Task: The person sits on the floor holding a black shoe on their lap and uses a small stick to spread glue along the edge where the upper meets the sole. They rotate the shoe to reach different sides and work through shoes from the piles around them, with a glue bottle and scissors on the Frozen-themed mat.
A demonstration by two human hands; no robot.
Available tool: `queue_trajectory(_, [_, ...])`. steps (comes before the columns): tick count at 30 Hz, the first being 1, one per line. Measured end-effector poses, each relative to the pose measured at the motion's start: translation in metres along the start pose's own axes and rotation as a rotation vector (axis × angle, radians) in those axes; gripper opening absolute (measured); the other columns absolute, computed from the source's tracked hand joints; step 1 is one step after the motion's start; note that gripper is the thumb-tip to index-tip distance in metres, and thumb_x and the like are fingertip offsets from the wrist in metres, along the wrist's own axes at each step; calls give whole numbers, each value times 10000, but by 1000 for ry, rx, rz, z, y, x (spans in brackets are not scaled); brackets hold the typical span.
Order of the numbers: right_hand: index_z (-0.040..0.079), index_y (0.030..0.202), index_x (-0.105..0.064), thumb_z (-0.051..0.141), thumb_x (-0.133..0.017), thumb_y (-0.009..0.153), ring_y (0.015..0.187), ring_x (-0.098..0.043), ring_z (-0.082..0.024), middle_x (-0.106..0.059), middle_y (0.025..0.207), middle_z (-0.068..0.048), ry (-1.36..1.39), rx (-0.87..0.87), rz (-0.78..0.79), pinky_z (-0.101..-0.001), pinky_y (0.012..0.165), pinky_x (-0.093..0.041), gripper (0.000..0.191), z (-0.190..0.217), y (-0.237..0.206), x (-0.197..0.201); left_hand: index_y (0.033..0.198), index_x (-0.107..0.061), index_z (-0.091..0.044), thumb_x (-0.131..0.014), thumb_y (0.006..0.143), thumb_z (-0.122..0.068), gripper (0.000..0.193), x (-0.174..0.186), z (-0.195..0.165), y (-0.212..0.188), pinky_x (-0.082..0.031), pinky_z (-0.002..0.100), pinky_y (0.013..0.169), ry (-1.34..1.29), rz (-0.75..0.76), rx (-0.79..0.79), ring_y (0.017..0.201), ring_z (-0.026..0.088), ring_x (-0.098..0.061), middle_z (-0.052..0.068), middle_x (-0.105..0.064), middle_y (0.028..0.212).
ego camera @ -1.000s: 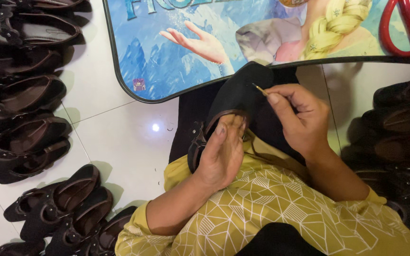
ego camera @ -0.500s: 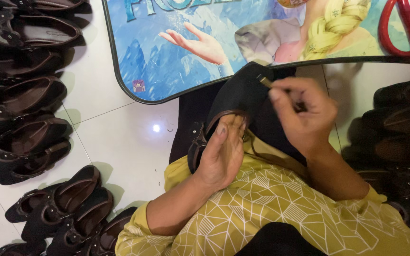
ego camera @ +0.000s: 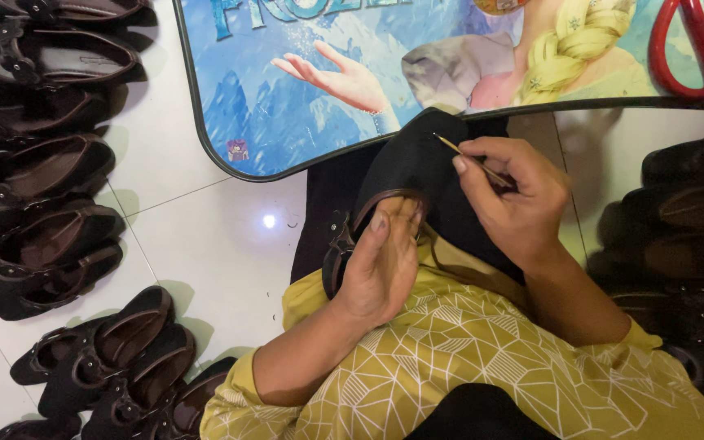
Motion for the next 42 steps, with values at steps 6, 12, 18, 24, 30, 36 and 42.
queue_trajectory(6, [16,1060,-732,-60,-816,957,702,-532,-53,-637,858,-22,-100,47,41,-229,625,-401,153,7,2,-2,1586,-332,47,-534,1071,-402,712,3,1,-2,-118,392,1344,-12,-15,14,1588,265,-265,146,-353,1665])
queue_trajectory(12, [23,1071,-727,-58,-808,958,693,-511,-54,-614,836,-15,-111,37,60,-206,577,-391,162,5,1,-1,1561,-376,20,-556,1072,-379,657,6,4,-3,-143,397,1339,-45,-41,21,1561,254,-302,127,-396,1628])
queue_trajectory(18, [9,1074,-722,-28,-796,961,663,-486,-39,-617,797,-2,-84,-11,62,-226,596,-376,141,-1,-1,0,1571,-367,28,-552,1078,-424,694,4,3,-1,-124,398,1346,-9,-26,20,1571,258,-284,136,-384,1639])
queue_trajectory(24, [-5,1109,-725,-15,-780,1007,762,-564,-48,-670,895,-19,-70,-19,66,-214,693,-455,117,-6,-3,1,1614,-290,24,-530,1063,-469,777,-5,-1,1,-92,387,1346,67,6,18,1602,259,-235,150,-310,1689])
queue_trajectory(30, [-27,1133,-705,-5,-707,1069,877,-604,-15,-697,991,15,137,-117,96,-201,780,-495,68,-15,-6,-5,1621,-273,38,-524,1075,-463,783,-7,-2,1,-81,392,1349,62,12,20,1610,280,-212,170,-288,1698])
queue_trajectory(36, [-21,1122,-698,1,-770,1020,734,-528,-1,-657,844,13,-39,-65,0,-184,649,-423,127,-7,-5,-2,1616,-272,40,-521,1071,-458,779,-4,-1,1,-78,387,1348,71,7,13,1618,262,-204,162,-277,1706])
queue_trajectory(42, [-7,1106,-713,-5,-774,1006,742,-541,-11,-662,854,3,-18,-70,66,-192,660,-432,117,-8,-4,-4,1619,-269,46,-520,1073,-468,791,-5,0,1,-87,388,1346,76,15,14,1605,261,-224,166,-290,1698])
Point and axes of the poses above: each hand's wrist, its own y-axis towards the middle knuckle, its own x-axis out of the back of the hand, z = x × y, the point moved 7 cm from there along y, towards the middle knuckle
